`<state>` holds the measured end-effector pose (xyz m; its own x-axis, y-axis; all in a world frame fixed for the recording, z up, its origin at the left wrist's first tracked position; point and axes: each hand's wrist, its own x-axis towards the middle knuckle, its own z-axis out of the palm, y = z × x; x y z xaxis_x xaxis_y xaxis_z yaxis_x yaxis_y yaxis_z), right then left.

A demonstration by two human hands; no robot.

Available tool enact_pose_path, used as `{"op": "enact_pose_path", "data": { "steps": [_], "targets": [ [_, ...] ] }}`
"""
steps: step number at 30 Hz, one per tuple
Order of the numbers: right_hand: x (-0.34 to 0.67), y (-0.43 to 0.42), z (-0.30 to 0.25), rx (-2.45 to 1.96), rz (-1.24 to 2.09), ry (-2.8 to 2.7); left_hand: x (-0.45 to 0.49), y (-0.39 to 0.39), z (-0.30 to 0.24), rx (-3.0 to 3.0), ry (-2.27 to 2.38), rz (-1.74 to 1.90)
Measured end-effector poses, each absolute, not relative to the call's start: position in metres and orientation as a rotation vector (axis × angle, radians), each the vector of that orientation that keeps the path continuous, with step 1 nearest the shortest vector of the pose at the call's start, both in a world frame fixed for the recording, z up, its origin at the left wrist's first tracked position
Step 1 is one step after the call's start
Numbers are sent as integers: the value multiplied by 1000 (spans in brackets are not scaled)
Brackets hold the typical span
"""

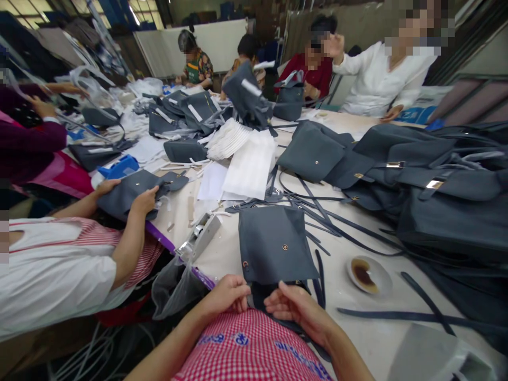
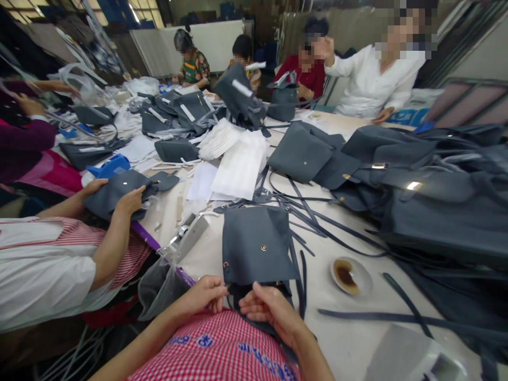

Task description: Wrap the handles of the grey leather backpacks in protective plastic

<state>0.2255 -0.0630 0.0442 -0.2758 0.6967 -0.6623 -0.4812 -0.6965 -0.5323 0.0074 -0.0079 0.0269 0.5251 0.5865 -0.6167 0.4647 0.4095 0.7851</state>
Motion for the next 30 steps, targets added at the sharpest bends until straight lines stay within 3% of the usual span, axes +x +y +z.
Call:
{"op": "enact_pose_path", "data": {
  "steps": [9,18,30],
  "targets": [
    [185,-53,20,-1224,2139,-83,6,-13,30,1041,1006,250],
    [151,-38,-11,-1192,2141,234,-9,-22,25,1097,1205,400],
    [140,-39,-13,-1357,2047,125,-21,-26,21,1205,1381,505]
  ]
}}
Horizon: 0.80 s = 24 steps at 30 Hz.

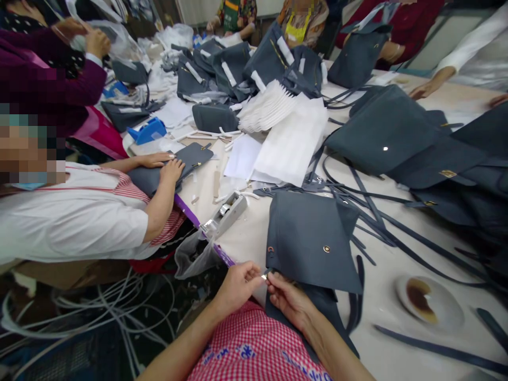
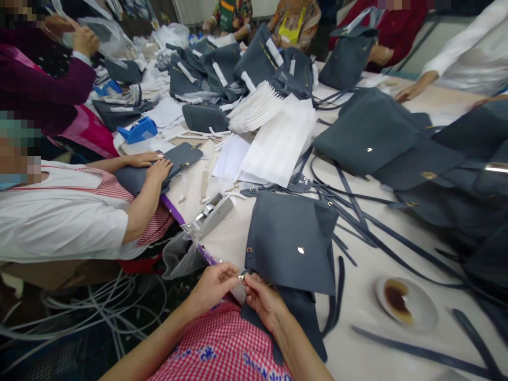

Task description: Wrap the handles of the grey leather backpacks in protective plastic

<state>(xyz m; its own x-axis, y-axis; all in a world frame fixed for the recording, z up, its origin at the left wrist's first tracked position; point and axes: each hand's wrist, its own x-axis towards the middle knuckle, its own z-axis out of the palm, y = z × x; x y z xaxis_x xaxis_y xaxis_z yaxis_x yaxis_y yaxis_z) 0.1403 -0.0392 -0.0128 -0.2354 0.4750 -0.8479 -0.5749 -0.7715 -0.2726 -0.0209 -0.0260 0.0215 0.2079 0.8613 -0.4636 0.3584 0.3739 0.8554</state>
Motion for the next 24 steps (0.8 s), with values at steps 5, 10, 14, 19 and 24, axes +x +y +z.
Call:
{"op": "enact_pose_path", "data": {
  "steps": [5,10,14,19,24],
  "targets": [
    [140,-40,-13,-1396,2016,39,-9,-27,20,1251,1429,428],
    [141,-40,-12,-1417,2024,-11,-11,-27,14,1187,1411,380],
    [140,-38,-12,-1422,2024,-29,-12,-29,12,1114,1388,393],
    [140,-38,-14,-1441,2013,-56,-9,-29,15,1033,1419,411],
    [141,-40,-16,-1439,2018,-78,-6,-24,15,871,1389,398]
  ]
}}
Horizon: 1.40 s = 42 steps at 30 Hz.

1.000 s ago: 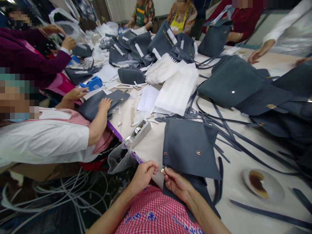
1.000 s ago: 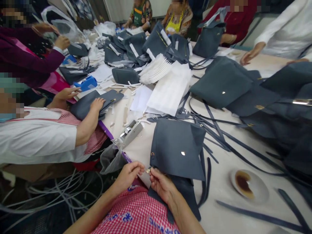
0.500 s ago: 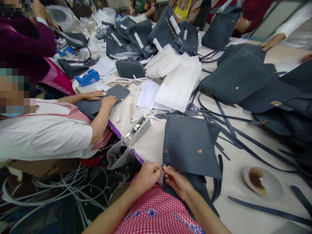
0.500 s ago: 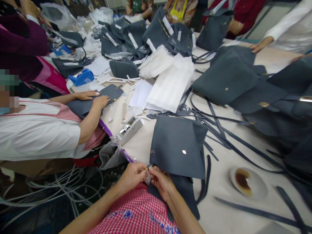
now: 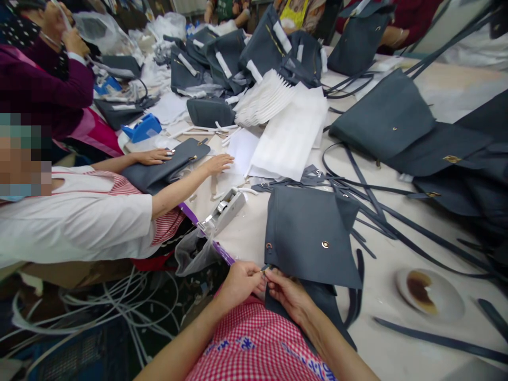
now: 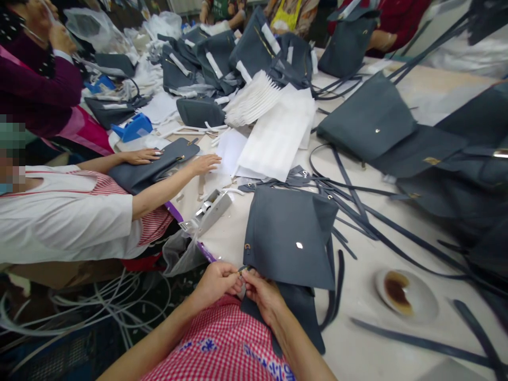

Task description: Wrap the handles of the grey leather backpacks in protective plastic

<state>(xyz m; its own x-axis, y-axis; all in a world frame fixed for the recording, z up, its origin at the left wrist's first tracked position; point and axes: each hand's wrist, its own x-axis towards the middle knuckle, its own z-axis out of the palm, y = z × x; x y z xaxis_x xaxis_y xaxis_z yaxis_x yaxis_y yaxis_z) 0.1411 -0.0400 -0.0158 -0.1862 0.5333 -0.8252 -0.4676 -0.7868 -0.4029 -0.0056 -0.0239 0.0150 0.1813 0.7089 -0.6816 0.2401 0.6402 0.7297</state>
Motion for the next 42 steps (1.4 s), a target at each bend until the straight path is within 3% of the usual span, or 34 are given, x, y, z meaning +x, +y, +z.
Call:
{"op": "enact_pose_path", "data": {
  "steps": [18,26,32,35,38,42],
  "targets": [
    [144,-37,-18,-1321,2151,113,-12,-27,18,723,1281,446],
    [148,-26,1,-1252,2256,344,-11,-27,31,1586,1248,672],
    [157,-23,32,-1287,2191,222,5,-7,57,1650,1132,721],
    [167,-22,50,-1445,1960,-176,11,2,63,1463,1176,774],
    [175,-21,68,-1613,1442,-905,15,10,69,1179,1170,817],
    [178,-14,82,-1356,989,-1553,17,14,94,1198,1116,892]
  ]
}}
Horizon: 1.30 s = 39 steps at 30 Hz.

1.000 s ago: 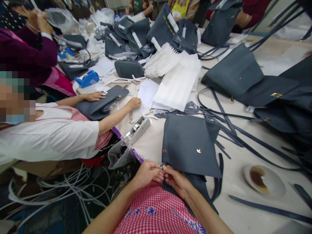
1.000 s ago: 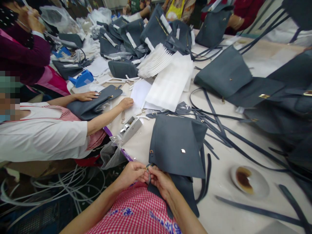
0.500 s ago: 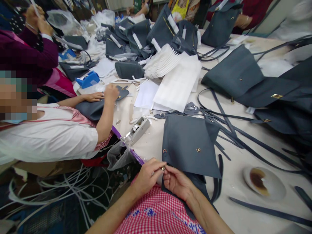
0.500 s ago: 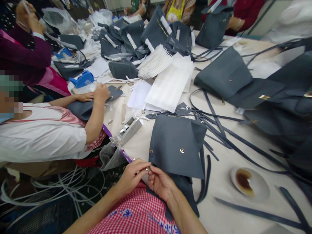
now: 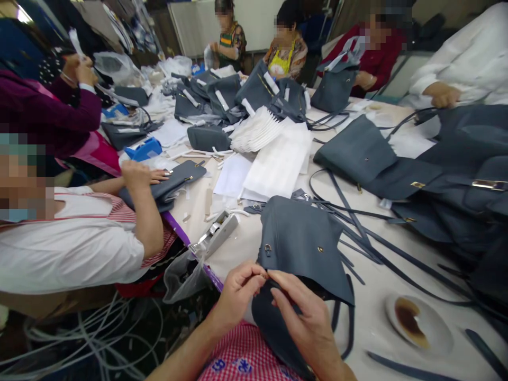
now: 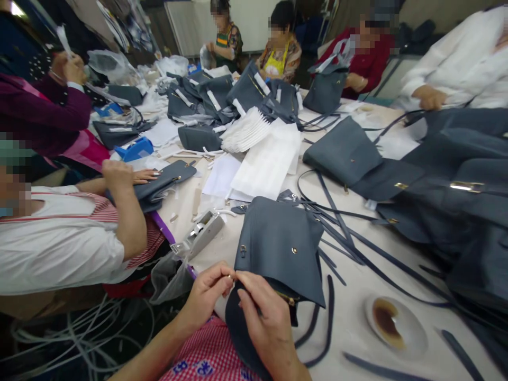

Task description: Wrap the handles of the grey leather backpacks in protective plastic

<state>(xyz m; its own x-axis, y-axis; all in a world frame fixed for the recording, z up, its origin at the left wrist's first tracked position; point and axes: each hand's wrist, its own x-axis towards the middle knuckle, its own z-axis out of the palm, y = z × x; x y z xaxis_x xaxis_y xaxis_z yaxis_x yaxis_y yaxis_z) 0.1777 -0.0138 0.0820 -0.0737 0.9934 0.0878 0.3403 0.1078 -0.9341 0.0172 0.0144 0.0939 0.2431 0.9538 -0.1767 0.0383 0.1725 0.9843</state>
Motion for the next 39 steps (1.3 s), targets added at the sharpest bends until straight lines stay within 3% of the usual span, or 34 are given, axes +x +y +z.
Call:
{"op": "enact_pose_path", "data": {
  "steps": [5,15,25,33,39],
  "targets": [
    [182,9,88,-1199,748,-1863,23,16,129,1456,1045,953],
    [189,15,102,-1236,655,-2100,26,31,130,975,1097,742],
    [194,6,106,-1326,355,-2208,24,24,154,1457,1365,691],
    [190,3,103,-1318,338,-2270,24,25,151,1827,1433,593],
    [190,2,102,-1333,465,-2258,21,25,146,1723,1390,608]
  ]
}}
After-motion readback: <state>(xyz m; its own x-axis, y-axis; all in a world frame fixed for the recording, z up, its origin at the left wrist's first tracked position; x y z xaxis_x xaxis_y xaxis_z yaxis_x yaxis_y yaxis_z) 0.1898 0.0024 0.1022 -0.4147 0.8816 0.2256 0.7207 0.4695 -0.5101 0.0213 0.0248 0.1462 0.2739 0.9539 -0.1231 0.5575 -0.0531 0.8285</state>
